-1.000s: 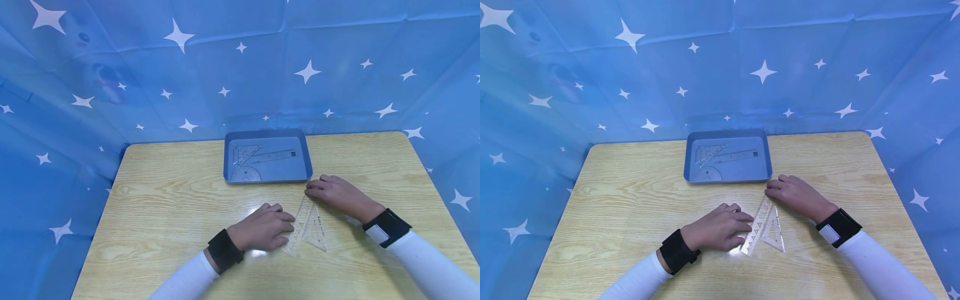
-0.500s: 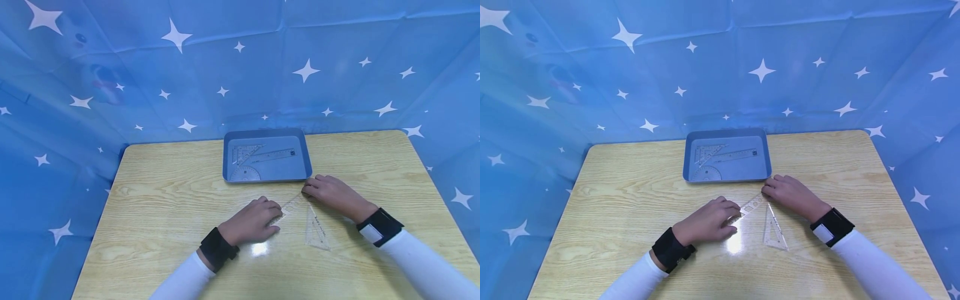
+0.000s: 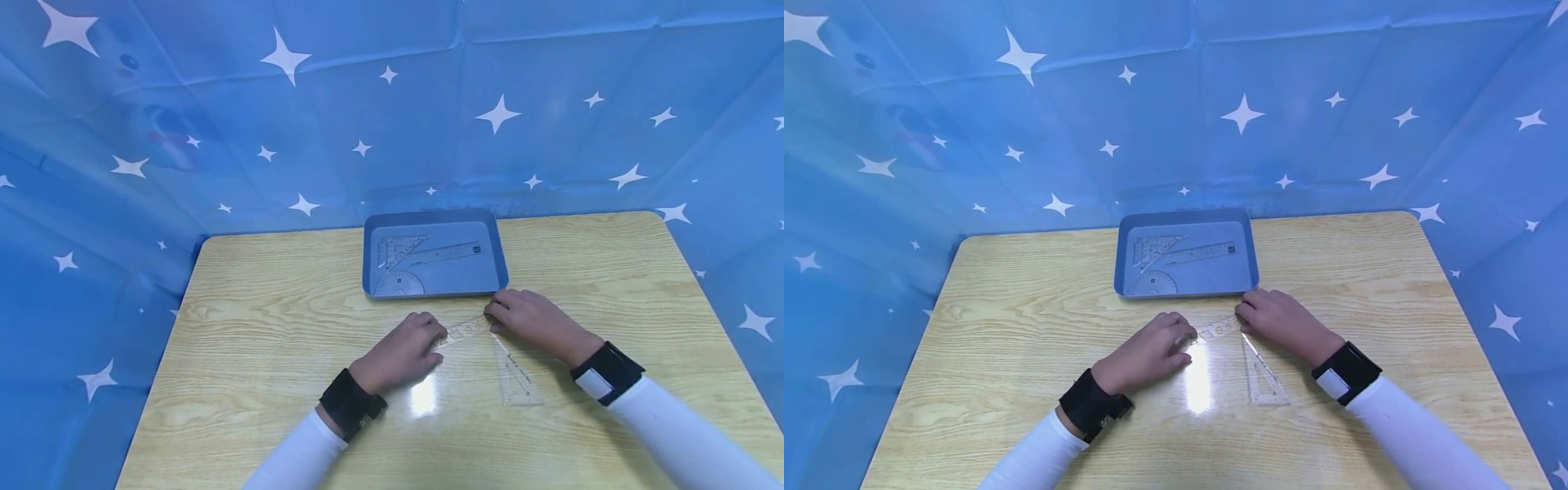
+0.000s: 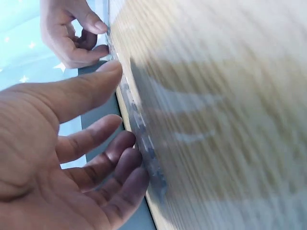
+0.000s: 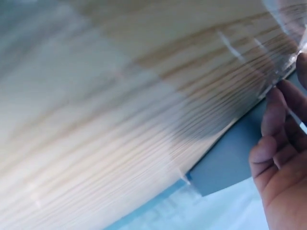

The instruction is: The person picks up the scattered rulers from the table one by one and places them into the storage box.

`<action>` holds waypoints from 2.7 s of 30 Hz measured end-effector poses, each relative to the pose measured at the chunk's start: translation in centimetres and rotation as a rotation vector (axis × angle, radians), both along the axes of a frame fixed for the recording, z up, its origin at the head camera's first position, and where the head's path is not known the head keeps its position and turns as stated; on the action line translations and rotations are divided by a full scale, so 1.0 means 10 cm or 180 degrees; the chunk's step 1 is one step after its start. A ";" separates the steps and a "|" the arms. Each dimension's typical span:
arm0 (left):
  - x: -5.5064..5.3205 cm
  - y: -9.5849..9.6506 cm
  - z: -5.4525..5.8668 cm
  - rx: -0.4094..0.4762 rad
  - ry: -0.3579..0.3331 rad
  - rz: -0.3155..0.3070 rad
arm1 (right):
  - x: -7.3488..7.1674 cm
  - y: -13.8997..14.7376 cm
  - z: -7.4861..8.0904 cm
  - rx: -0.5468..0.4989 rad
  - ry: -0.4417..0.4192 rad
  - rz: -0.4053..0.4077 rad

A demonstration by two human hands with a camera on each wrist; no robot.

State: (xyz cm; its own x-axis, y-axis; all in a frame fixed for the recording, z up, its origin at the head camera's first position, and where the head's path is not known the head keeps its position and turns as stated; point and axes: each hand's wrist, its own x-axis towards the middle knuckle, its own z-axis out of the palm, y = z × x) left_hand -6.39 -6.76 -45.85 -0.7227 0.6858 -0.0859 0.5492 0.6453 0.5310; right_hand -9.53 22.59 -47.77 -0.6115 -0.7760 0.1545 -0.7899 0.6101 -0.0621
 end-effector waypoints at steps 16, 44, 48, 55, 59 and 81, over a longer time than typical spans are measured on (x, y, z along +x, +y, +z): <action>-0.13 -0.12 -0.04 -0.0051 -0.0100 0.0683 | -0.01 -0.13 0.00 -0.0028 0.0040 0.0027; -0.18 -0.10 -0.04 -0.0403 -0.0270 0.0758 | 0.03 -0.18 -0.03 -0.0045 0.0031 0.0135; -0.19 -0.08 -0.02 -0.0423 -0.0344 0.0772 | 0.04 -0.18 -0.04 -0.0065 0.0069 0.0144; -0.16 -0.07 0.00 -0.0400 -0.0340 0.0772 | 0.04 -0.20 -0.05 -0.0050 0.0024 0.0113; -0.15 -0.08 -0.02 -0.0224 -0.0219 0.0725 | 0.04 -0.20 -0.04 -0.0038 -0.0053 0.0052; -0.13 -0.22 -0.01 0.0406 -0.0265 0.0488 | 0.06 -0.21 -0.02 -0.0046 -0.0013 0.0030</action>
State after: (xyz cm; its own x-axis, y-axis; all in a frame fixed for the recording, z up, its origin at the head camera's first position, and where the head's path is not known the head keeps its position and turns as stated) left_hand -7.71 -8.95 -45.96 -0.8134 0.5775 -0.0693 0.4006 0.6426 0.6531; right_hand -8.88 20.49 -47.94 -0.6048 -0.7795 0.1633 -0.7953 0.6016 -0.0740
